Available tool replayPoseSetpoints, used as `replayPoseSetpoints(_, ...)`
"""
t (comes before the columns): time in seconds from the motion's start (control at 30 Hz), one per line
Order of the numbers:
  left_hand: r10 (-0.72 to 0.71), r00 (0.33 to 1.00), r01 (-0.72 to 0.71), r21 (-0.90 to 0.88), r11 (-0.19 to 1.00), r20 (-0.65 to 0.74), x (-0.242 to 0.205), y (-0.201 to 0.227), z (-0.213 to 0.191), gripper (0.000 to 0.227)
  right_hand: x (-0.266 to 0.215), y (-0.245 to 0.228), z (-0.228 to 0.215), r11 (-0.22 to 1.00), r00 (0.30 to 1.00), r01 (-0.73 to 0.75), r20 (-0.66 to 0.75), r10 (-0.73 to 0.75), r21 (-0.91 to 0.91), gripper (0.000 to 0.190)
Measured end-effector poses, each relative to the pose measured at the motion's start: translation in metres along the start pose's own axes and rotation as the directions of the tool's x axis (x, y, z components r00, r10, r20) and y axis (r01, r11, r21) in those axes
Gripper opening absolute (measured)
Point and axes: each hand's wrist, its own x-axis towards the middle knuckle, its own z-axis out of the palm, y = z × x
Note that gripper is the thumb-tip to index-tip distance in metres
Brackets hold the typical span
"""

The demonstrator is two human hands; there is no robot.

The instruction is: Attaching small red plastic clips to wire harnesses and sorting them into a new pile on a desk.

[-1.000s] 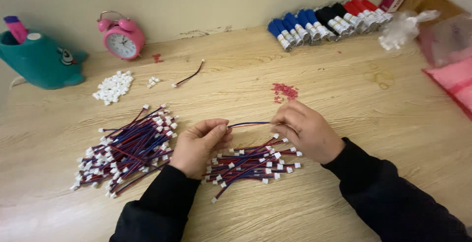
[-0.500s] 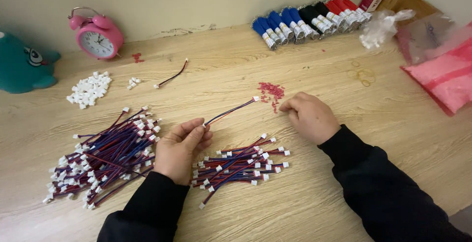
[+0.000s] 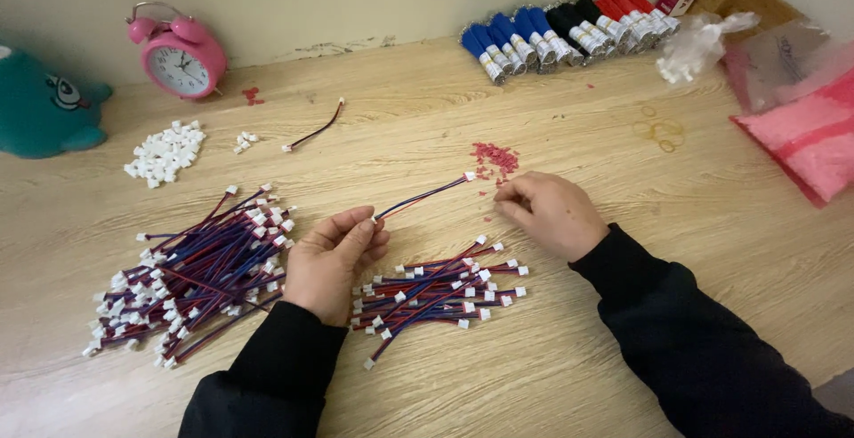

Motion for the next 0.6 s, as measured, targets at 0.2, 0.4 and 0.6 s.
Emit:
replayPoseSetpoints(0.2,-0.001,1.0,0.001,0.019,1.0,0.013,-0.004,0.005,0.003,0.028,-0.001,-0.011,-0.002,0.997,0.997,0.065,0.039,-0.067,0.036,0.014)
replayPoseSetpoints(0.4,-0.006,1.0,0.005,0.053,0.999,0.027,-0.006,0.006,0.003,0.028,0.007,-0.018,-0.005,0.995,0.987,0.042,0.157,-0.028,-0.087,0.018)
replayPoseSetpoints(0.6,0.007,1.0,-0.008,0.027,1.0,0.023,0.003,-0.006,-0.002,0.027,0.015,-0.011,0.013,0.991,0.981,0.028,0.194,-0.001,-0.133,0.02)
